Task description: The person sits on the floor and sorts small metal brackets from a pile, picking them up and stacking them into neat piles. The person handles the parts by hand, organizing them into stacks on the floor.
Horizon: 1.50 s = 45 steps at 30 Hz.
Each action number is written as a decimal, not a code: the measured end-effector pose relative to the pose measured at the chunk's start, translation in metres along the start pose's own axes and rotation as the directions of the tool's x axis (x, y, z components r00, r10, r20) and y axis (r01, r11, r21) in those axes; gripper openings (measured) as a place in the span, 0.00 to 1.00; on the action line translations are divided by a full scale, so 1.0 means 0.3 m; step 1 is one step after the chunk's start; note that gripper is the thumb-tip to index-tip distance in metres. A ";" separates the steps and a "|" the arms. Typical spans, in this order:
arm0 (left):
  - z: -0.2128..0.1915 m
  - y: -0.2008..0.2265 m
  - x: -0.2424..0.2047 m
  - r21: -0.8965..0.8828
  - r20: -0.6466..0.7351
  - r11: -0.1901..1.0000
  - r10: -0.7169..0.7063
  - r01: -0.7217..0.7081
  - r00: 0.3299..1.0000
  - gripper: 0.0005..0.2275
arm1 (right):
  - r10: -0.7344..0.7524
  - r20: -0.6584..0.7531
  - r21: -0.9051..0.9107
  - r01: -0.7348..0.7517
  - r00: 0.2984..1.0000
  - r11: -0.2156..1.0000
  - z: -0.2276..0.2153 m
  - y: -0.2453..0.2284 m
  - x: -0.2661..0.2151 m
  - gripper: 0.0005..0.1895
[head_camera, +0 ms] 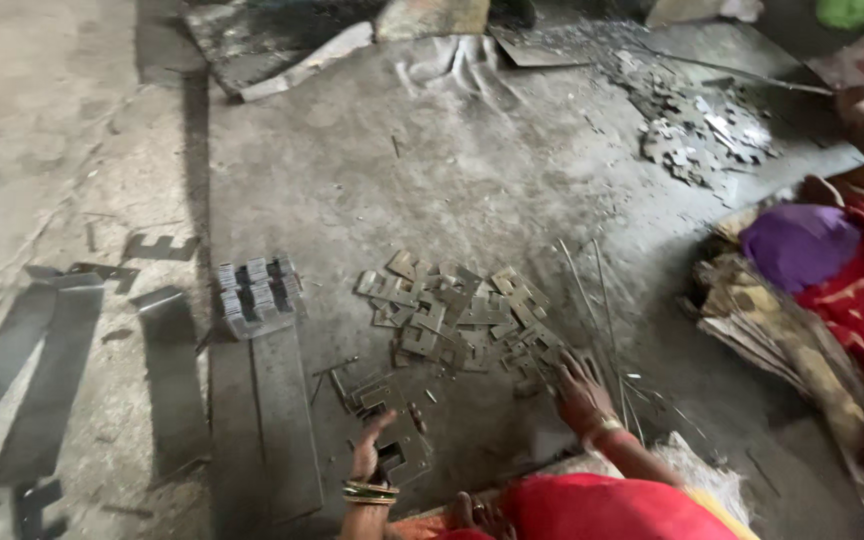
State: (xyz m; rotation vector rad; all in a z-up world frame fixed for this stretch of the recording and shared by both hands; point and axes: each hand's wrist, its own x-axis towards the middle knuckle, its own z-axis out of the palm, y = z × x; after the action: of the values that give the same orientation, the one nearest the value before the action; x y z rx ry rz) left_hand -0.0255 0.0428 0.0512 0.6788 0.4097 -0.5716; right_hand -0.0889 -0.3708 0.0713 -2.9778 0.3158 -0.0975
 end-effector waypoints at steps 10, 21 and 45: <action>-0.165 -0.056 0.166 0.243 0.432 0.816 0.394 -0.525 0.812 0.25 | 0.036 0.114 0.160 -0.054 0.993 0.986 -0.093 -0.107 0.457 0.39; -0.075 -0.063 0.174 0.140 -0.143 0.988 -0.047 0.067 0.989 0.21 | 0.129 0.146 0.063 -0.140 0.981 0.988 0.094 -0.042 0.697 0.24; 0.151 0.024 0.017 0.131 -0.241 0.989 0.103 -0.072 0.965 0.18 | 0.154 0.198 0.124 -0.180 0.968 0.976 0.137 -0.023 0.798 0.40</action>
State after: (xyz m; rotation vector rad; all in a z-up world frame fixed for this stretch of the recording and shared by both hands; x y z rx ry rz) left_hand -0.0097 0.0147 0.0840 0.8852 0.5782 -0.4308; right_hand 0.1493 -0.4095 0.0434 -2.7797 0.5118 0.1709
